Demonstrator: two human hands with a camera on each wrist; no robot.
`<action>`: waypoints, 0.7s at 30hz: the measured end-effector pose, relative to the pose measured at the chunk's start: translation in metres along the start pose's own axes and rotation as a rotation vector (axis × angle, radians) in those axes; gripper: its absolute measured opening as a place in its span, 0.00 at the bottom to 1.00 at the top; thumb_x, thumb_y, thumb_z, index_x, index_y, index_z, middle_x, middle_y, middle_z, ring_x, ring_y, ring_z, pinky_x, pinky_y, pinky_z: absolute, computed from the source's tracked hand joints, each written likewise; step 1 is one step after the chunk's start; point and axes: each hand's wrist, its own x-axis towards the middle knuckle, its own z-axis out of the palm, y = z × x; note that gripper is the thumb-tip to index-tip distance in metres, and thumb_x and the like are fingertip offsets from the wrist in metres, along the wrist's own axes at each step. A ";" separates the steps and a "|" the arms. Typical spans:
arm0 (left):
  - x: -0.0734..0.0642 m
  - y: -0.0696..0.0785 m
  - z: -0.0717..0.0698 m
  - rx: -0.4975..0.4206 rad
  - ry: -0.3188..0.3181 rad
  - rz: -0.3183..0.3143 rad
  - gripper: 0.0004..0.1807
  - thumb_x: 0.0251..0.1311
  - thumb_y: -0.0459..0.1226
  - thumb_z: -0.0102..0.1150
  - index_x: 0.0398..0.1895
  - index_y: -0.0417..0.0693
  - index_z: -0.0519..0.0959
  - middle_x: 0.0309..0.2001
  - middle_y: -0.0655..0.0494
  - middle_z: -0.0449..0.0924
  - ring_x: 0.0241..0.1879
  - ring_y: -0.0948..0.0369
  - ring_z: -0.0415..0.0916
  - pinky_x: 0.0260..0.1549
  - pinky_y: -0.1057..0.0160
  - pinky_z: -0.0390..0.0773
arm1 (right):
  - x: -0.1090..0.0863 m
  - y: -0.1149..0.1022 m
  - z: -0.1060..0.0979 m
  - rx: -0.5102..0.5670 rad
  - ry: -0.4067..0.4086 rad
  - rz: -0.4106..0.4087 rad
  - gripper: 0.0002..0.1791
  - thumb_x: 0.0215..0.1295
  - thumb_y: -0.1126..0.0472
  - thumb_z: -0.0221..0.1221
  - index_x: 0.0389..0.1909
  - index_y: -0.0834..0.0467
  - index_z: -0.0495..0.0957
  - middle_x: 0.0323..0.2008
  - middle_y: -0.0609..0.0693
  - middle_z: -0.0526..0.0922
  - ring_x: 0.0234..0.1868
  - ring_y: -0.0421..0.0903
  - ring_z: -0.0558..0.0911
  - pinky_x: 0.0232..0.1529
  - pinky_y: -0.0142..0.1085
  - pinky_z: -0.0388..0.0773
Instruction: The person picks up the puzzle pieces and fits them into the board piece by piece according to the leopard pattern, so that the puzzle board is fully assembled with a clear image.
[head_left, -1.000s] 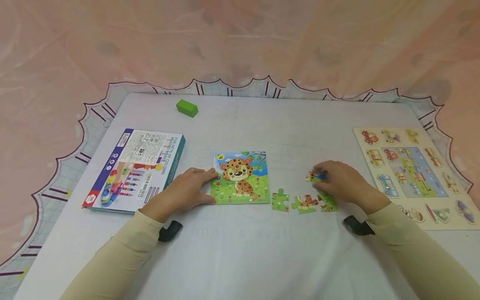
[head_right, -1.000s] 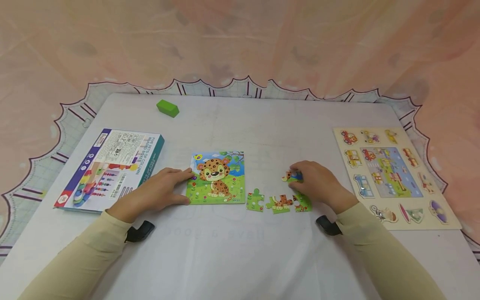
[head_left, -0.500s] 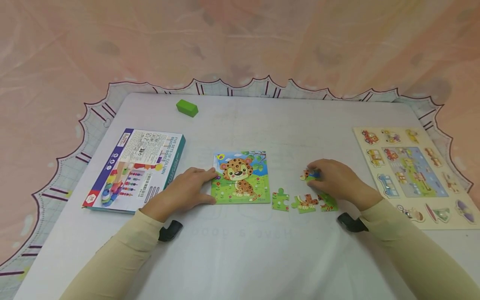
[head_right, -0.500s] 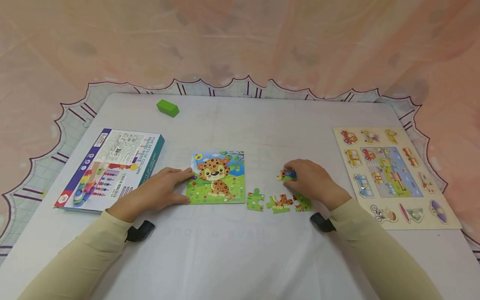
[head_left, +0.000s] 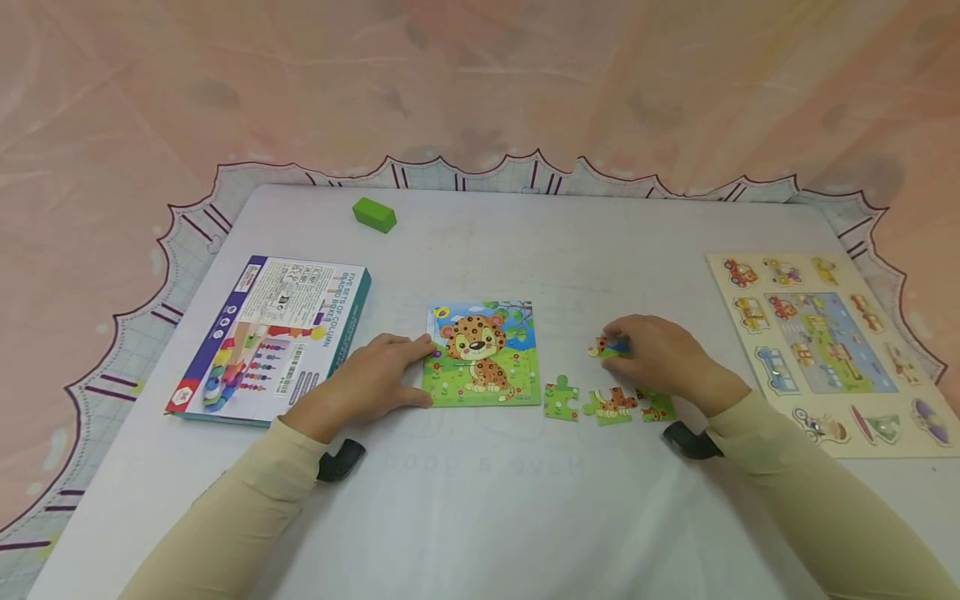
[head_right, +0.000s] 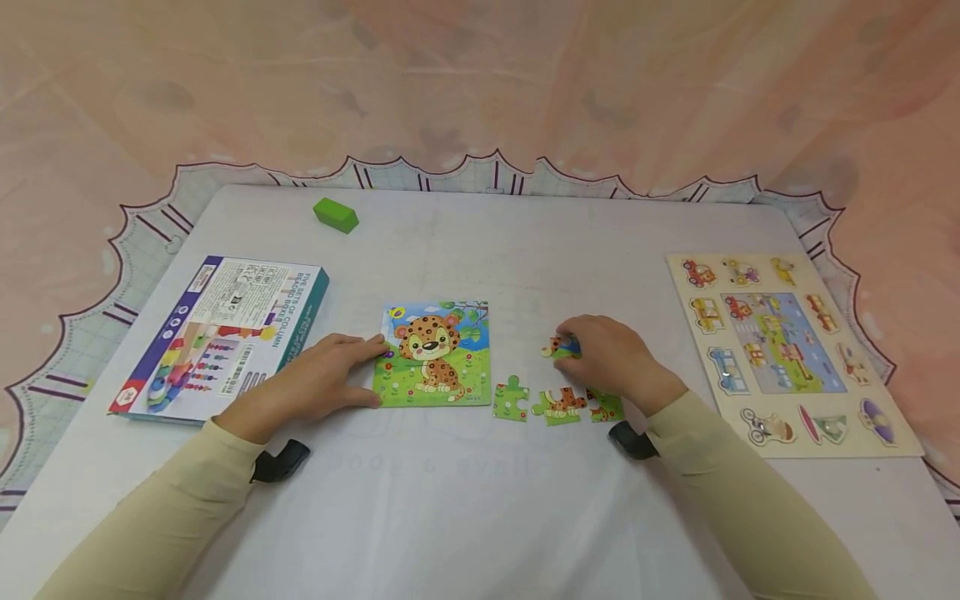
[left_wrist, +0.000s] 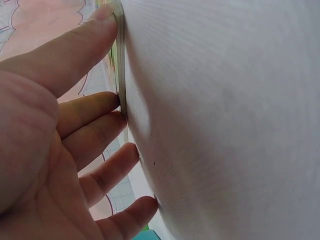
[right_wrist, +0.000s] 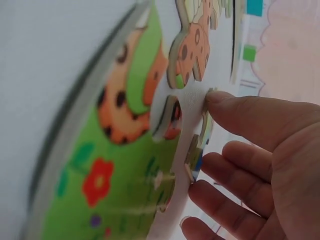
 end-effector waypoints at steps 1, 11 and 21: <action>0.000 0.000 0.000 0.000 0.000 0.000 0.41 0.57 0.46 0.73 0.73 0.47 0.68 0.70 0.45 0.68 0.69 0.44 0.61 0.63 0.43 0.67 | 0.000 0.000 0.000 0.003 -0.002 0.001 0.26 0.63 0.55 0.67 0.57 0.67 0.78 0.55 0.63 0.81 0.54 0.60 0.80 0.56 0.56 0.74; 0.000 0.001 -0.002 0.007 0.000 0.011 0.41 0.57 0.46 0.72 0.73 0.47 0.68 0.71 0.46 0.67 0.69 0.44 0.61 0.63 0.42 0.66 | -0.009 0.011 -0.008 0.033 -0.035 0.013 0.23 0.64 0.60 0.65 0.58 0.68 0.78 0.55 0.63 0.81 0.59 0.63 0.76 0.61 0.59 0.70; -0.001 0.003 -0.003 0.016 0.006 0.027 0.41 0.57 0.46 0.73 0.73 0.45 0.69 0.69 0.44 0.69 0.69 0.43 0.61 0.64 0.42 0.65 | -0.008 0.012 -0.006 0.040 -0.021 0.001 0.22 0.64 0.61 0.65 0.56 0.68 0.78 0.54 0.63 0.81 0.57 0.62 0.77 0.60 0.58 0.71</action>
